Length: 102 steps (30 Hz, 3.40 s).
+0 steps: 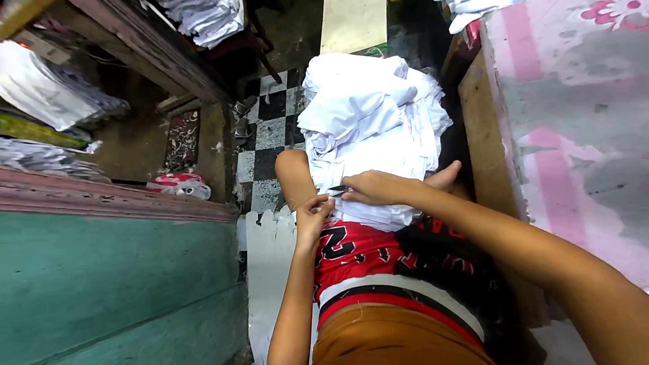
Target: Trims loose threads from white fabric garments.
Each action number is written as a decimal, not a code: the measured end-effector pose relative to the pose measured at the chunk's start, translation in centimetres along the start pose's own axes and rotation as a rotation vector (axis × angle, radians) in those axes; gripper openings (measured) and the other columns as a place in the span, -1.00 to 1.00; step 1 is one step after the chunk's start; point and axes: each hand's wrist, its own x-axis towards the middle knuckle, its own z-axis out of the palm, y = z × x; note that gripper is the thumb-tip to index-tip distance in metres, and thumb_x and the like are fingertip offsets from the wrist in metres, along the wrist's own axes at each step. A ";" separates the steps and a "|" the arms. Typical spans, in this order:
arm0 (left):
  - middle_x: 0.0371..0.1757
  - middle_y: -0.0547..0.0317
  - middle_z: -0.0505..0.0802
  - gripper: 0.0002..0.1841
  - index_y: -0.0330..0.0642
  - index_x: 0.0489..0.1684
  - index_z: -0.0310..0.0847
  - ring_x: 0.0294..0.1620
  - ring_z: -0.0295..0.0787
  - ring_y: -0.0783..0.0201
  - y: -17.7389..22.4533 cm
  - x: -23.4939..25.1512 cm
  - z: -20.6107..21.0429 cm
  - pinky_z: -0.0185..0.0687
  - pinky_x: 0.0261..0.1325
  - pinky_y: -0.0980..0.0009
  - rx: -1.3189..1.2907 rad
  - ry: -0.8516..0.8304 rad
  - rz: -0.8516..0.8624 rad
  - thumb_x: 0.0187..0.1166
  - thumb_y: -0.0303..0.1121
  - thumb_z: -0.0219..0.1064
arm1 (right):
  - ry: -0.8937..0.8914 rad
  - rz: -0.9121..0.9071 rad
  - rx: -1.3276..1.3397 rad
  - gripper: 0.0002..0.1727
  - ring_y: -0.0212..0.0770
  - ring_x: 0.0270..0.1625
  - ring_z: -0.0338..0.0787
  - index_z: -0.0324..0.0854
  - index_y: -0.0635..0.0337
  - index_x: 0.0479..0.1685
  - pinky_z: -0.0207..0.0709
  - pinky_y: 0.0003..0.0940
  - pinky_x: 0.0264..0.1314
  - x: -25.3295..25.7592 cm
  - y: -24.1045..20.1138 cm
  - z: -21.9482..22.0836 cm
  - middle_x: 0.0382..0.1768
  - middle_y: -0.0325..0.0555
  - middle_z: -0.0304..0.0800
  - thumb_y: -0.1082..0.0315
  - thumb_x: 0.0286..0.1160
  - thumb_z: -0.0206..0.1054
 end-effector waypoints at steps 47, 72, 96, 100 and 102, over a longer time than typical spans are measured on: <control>-0.31 0.22 0.87 -0.90 -0.36 -0.11 0.78 -0.38 0.74 0.52 -0.3 -0.5 1.3 0.69 -0.21 0.55 -0.085 0.034 0.091 0.51 -0.58 0.45 | 0.355 0.244 0.249 -0.79 -0.08 -0.51 0.62 0.82 0.26 -0.19 0.48 -0.05 -0.37 0.5 -2.2 2.1 -0.59 -0.04 0.66 0.27 0.61 0.41; -0.32 0.12 0.81 -0.86 -0.47 0.02 0.65 -0.36 0.74 0.49 -2.3 -0.4 0.1 0.70 -0.19 0.52 0.067 0.096 0.067 0.64 -0.57 0.30 | 0.283 0.395 0.159 -0.64 0.24 -0.11 0.80 0.78 0.28 0.18 0.58 0.28 0.01 1.6 4.7 0.2 -0.21 0.23 0.84 0.19 0.60 0.43; -0.08 -0.07 0.86 -0.43 -0.47 0.40 0.53 -0.24 0.83 0.37 -3.6 0.1 0.0 0.78 -0.11 0.44 0.248 -0.004 0.273 0.37 -0.50 0.57 | 0.129 0.577 0.107 -0.68 0.34 0.12 0.79 0.70 0.43 -0.09 0.56 0.33 0.07 5.5 1.5 0.3 -0.07 0.34 0.79 0.28 0.74 0.23; -0.13 -0.10 0.89 -0.60 -0.51 0.23 0.65 -0.21 0.82 0.35 -3.3 0.5 0.2 0.71 -0.07 0.45 0.268 0.088 0.439 0.42 -0.51 0.42 | 0.163 0.515 0.175 -0.69 0.34 -0.01 0.72 0.67 0.58 -0.21 0.45 0.38 0.12 1.6 5.4 -6.5 -0.18 0.43 0.72 0.36 0.66 0.32; -0.10 -0.14 0.89 -0.61 -0.53 0.19 0.68 -0.16 0.83 0.33 -3.1 0.9 0.2 0.71 -0.01 0.43 0.272 0.097 0.517 0.41 -0.50 0.37 | 0.307 0.695 0.094 -0.66 0.46 0.06 0.72 0.67 0.59 -0.14 0.43 0.47 0.14 -2.5 5.6 -10.9 -0.12 0.52 0.72 0.33 0.71 0.28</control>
